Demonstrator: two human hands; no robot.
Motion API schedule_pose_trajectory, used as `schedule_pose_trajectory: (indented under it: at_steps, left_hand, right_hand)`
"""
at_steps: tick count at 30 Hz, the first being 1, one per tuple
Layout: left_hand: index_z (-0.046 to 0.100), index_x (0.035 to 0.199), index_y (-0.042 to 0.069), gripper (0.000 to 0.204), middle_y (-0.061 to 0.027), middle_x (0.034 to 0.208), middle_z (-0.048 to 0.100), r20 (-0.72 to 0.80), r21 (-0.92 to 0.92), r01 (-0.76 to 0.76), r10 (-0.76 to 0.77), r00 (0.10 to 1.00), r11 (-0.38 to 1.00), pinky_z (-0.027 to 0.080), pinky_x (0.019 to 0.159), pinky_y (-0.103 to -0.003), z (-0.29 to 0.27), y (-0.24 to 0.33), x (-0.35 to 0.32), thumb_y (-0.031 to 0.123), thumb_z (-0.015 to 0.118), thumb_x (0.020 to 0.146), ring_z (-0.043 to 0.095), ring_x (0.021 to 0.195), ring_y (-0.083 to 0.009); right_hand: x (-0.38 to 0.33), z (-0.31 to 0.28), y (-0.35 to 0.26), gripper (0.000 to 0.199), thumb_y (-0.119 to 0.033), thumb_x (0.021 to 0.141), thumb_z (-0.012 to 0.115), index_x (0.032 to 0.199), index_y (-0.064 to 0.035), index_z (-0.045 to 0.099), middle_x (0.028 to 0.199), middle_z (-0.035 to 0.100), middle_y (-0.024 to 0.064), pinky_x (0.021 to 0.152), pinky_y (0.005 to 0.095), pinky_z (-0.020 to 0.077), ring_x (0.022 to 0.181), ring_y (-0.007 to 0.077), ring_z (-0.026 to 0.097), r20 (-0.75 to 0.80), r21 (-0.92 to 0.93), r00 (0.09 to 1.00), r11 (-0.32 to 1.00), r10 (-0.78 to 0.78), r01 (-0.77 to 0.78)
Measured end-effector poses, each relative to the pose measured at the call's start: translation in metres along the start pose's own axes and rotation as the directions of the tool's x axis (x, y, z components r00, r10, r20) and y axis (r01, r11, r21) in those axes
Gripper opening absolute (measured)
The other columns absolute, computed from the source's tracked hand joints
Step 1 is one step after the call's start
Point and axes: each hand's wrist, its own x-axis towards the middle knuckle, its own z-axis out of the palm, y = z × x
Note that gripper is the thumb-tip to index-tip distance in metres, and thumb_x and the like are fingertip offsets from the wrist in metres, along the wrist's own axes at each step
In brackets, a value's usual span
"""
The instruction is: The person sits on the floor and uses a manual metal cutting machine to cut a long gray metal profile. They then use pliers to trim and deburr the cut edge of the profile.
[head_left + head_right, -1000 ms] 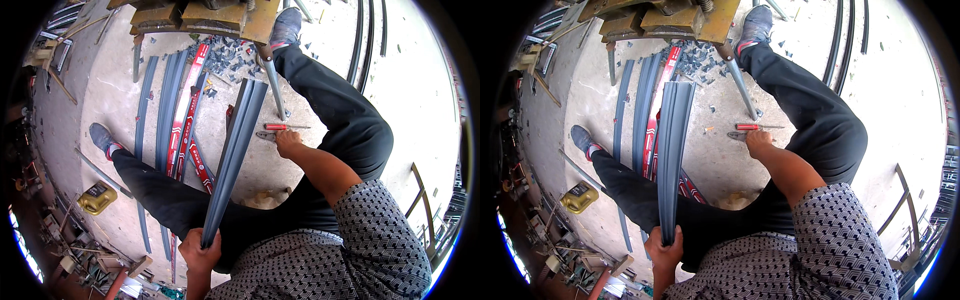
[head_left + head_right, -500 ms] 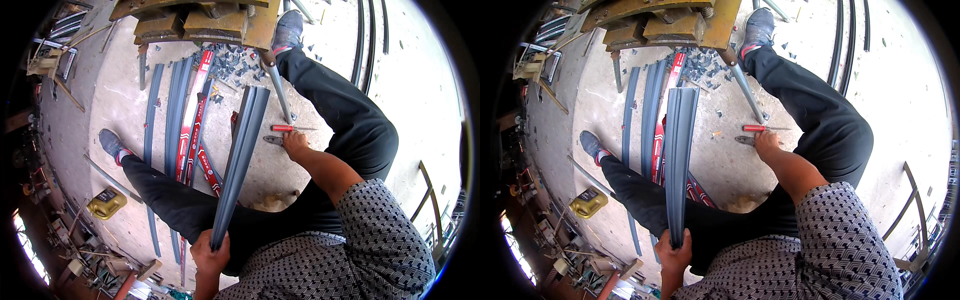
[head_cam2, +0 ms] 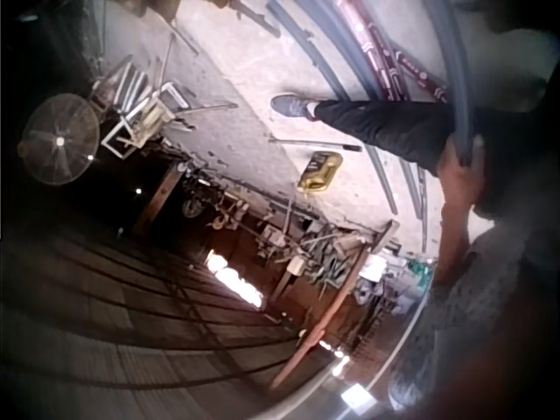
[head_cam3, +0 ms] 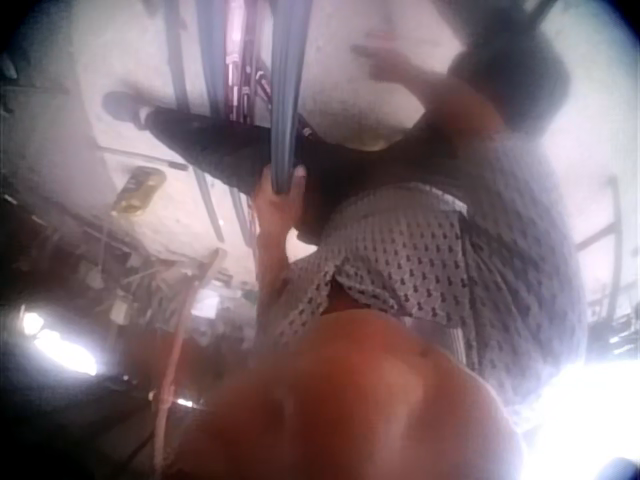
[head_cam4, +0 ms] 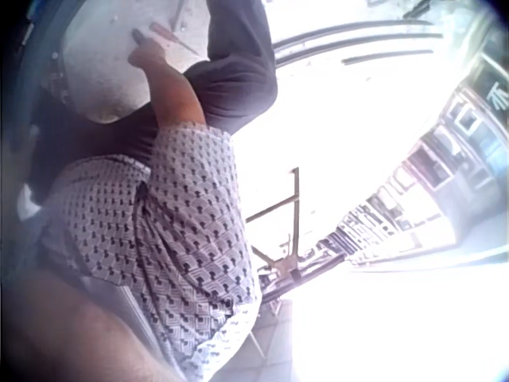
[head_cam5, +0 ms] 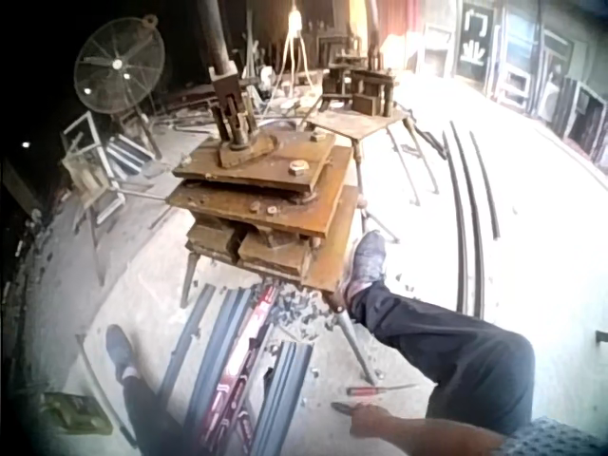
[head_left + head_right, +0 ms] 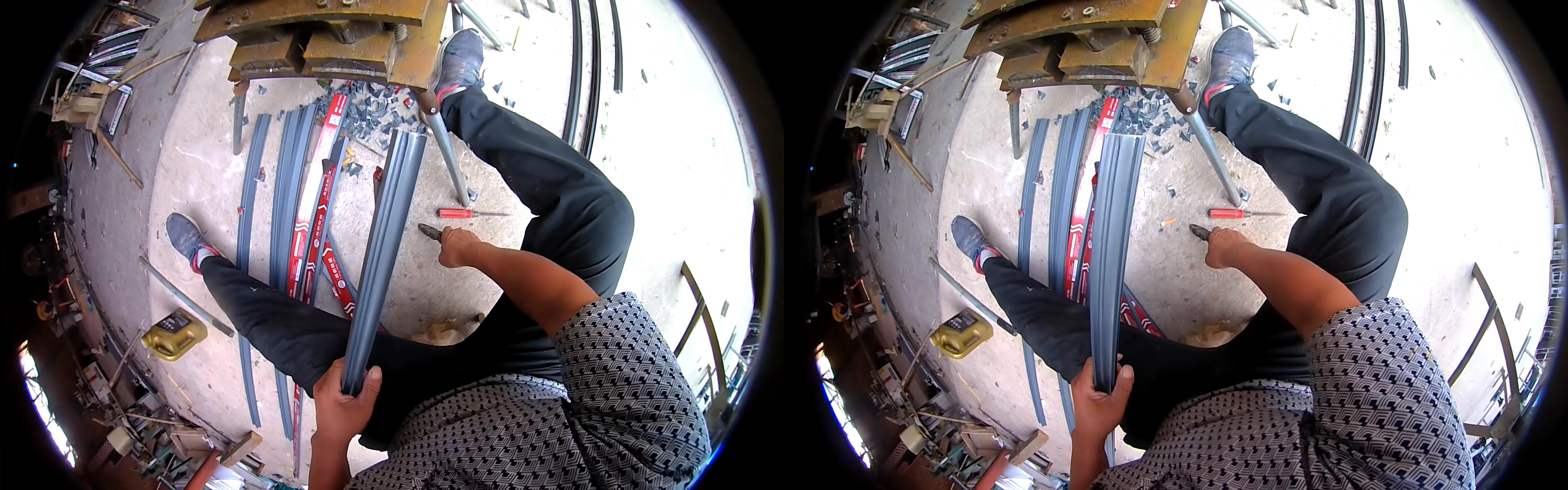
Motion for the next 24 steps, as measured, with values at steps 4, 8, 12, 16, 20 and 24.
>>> schedule_pose_trajectory:
  at_steps: [4, 8, 12, 16, 20, 24]
  left_hand:
    - [0.067, 0.105, -0.002, 0.034, -0.0055, 0.074, 0.064, 0.023, -0.153, -0.141, 0.147, 0.989, 0.978, 0.051, 0.066, -0.030, -0.002, 0.015, 0.025, 0.032, 0.074, 0.099, 0.060, 0.066, -0.0121]
    - [0.068, 0.115, -0.002, 0.048, -0.0041, 0.081, 0.064, 0.214, -0.379, -0.058, 0.148, 0.965, 0.923, 0.051, 0.068, -0.029, -0.004, 0.042, 0.065, 0.043, 0.056, 0.109, 0.059, 0.072, -0.0109]
    - [0.065, 0.127, -0.002, 0.056, -0.0030, 0.086, 0.063, 0.291, -0.530, -0.031, 0.216, 0.932, 0.847, 0.051, 0.068, -0.027, -0.003, 0.068, 0.093, 0.047, 0.042, 0.114, 0.058, 0.076, -0.0097]
    - [0.063, 0.131, -0.001, 0.055, -0.0015, 0.084, 0.060, 0.379, -0.573, 0.051, 0.209, 0.902, 0.818, 0.050, 0.066, -0.026, -0.004, 0.095, 0.115, 0.046, 0.041, 0.114, 0.055, 0.074, -0.0081]
    - [0.064, 0.128, 0.000, 0.051, -0.0004, 0.085, 0.057, 0.356, -0.516, -0.018, 0.234, 0.905, 0.856, 0.047, 0.064, -0.026, 0.001, 0.098, 0.105, 0.044, 0.043, 0.114, 0.051, 0.072, -0.0076]
    - [0.065, 0.124, 0.001, 0.045, 0.0015, 0.082, 0.054, 0.289, -0.419, -0.082, 0.219, 0.932, 0.904, 0.044, 0.063, -0.024, 0.003, 0.087, 0.085, 0.041, 0.045, 0.114, 0.048, 0.070, -0.0066]
  right_hand:
    - [-0.014, -0.015, -0.015, 0.043, -0.017, 0.085, 0.055, 0.119, 0.0064, 0.068, 0.121, 0.071, 0.0296, 0.101, 0.0485, 0.0542, 0.118, 0.0439, 0.067, 0.000, 0.013, 0.990, 0.990, -0.138, 0.138]
    - [-0.017, -0.025, -0.007, 0.042, -0.020, 0.088, 0.053, 0.117, 0.0065, 0.068, 0.118, 0.070, 0.0312, 0.099, 0.0486, 0.0538, 0.115, 0.0443, 0.068, 0.084, -0.427, 0.915, 0.815, -0.395, 0.391]
    - [-0.064, -0.052, -0.026, 0.041, -0.027, 0.092, 0.055, 0.115, 0.0054, 0.066, 0.115, 0.070, 0.0311, 0.099, 0.0489, 0.0529, 0.113, 0.0457, 0.067, -0.153, 0.179, 0.978, 0.969, -0.142, 0.169]
    - [-0.108, -0.077, -0.026, 0.039, -0.029, 0.095, 0.056, 0.113, 0.0043, 0.063, 0.113, 0.069, 0.0305, 0.097, 0.0488, 0.0536, 0.110, 0.0459, 0.068, -0.196, 0.347, 0.975, 0.922, -0.107, 0.171]
    - [-0.146, -0.094, -0.003, 0.040, -0.021, 0.100, 0.055, 0.133, 0.0014, 0.057, 0.103, 0.067, 0.0142, 0.074, 0.0354, 0.0571, 0.092, 0.0231, 0.069, -0.195, 0.605, 0.977, 0.774, -0.085, 0.188]
    - [-0.196, -0.123, 0.005, 0.035, -0.014, 0.105, 0.052, 0.137, 0.0005, 0.054, 0.102, 0.066, 0.0067, 0.068, 0.0277, 0.0559, 0.086, 0.0131, 0.067, -0.329, 0.659, 0.934, 0.675, -0.139, 0.332]
